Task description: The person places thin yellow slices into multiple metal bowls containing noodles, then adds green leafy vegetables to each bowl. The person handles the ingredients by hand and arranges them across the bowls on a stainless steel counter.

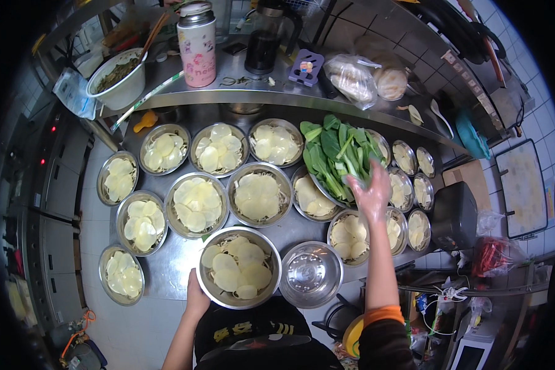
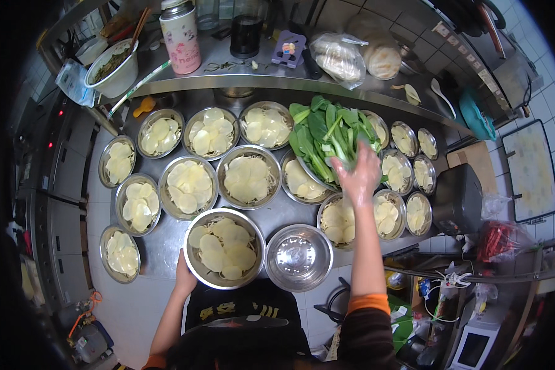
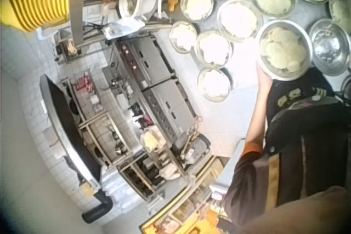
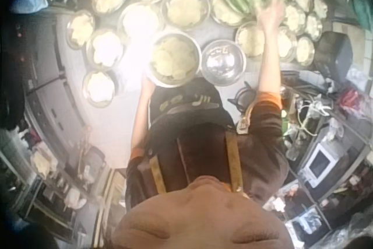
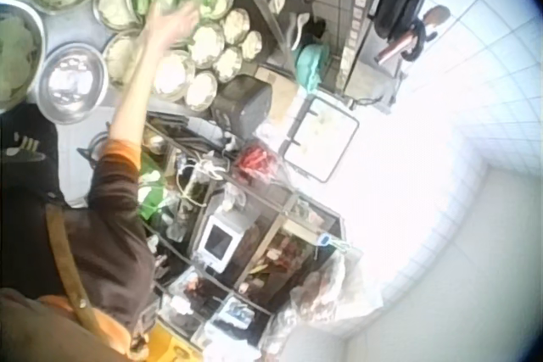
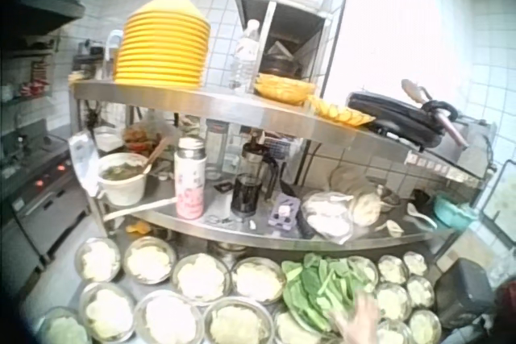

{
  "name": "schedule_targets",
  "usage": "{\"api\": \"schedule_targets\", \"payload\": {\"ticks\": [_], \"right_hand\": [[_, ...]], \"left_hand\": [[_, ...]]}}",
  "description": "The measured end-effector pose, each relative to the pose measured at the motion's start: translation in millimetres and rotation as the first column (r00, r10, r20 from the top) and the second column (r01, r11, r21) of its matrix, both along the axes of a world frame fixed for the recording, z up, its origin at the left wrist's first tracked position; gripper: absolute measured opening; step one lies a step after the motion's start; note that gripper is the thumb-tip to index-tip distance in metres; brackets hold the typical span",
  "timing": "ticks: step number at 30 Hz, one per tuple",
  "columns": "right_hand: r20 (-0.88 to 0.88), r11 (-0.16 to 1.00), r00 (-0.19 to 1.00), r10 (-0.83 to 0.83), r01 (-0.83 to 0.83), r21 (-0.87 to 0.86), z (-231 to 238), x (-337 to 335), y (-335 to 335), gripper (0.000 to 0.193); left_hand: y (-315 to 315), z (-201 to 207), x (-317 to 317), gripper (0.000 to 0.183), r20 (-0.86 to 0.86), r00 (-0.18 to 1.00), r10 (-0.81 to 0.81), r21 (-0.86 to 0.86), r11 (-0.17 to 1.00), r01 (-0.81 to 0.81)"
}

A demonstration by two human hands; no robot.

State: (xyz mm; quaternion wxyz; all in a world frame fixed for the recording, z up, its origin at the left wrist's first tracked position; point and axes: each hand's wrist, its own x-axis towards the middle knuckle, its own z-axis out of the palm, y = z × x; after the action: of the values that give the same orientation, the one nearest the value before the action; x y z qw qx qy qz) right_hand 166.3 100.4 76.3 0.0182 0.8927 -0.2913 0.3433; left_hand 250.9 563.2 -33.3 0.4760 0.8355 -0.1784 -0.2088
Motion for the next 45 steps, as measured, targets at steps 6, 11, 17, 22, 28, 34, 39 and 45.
{"api": "schedule_targets", "payload": {"ticks": [6,11,17,22,28,34,39,45], "right_hand": [[-0.199,0.955,0.962,0.185,-0.129,0.267,-12,32,-50,0.062],[-0.027,0.726,0.98,0.197,-0.127,0.675,28,26,-61,0.042],[0.123,0.583,0.948,0.292,-0.278,0.763,95,-8,0,0.044],[0.233,0.401,0.888,0.397,-0.396,0.826,106,-20,111,0.04],[0.062,0.413,0.702,0.709,-0.484,0.771,40,13,194,0.048],[-0.014,0.451,0.684,0.729,-0.464,0.762,7,5,214,0.049],[-0.046,0.524,0.761,0.648,-0.401,0.751,20,-32,177,0.035],[0.179,0.862,0.983,0.032,-0.118,0.492,9,-18,3,0.02]], "left_hand": [[1,-3,4,0.042,-0.036,0.999,-0.005,-0.056,0.998,0.003],[7,-15,5,0.044,-0.003,1.0,-0.005,-0.047,0.999,0.005],[12,-22,15,0.034,-0.228,0.973,0.041,-0.141,0.987,-0.075],[2,-5,27,0.015,-0.085,0.986,0.142,-0.244,0.957,-0.159],[-10,14,16,0.018,-0.067,0.963,0.261,-0.271,0.924,-0.269],[-16,34,9,0.032,-0.046,0.933,0.357,-0.167,0.918,-0.359],[-25,74,0,0.056,0.516,0.851,-0.1,0.127,0.991,0.04],[-67,90,0,0.066,0.417,0.76,-0.499,0.368,0.857,0.361]]}}
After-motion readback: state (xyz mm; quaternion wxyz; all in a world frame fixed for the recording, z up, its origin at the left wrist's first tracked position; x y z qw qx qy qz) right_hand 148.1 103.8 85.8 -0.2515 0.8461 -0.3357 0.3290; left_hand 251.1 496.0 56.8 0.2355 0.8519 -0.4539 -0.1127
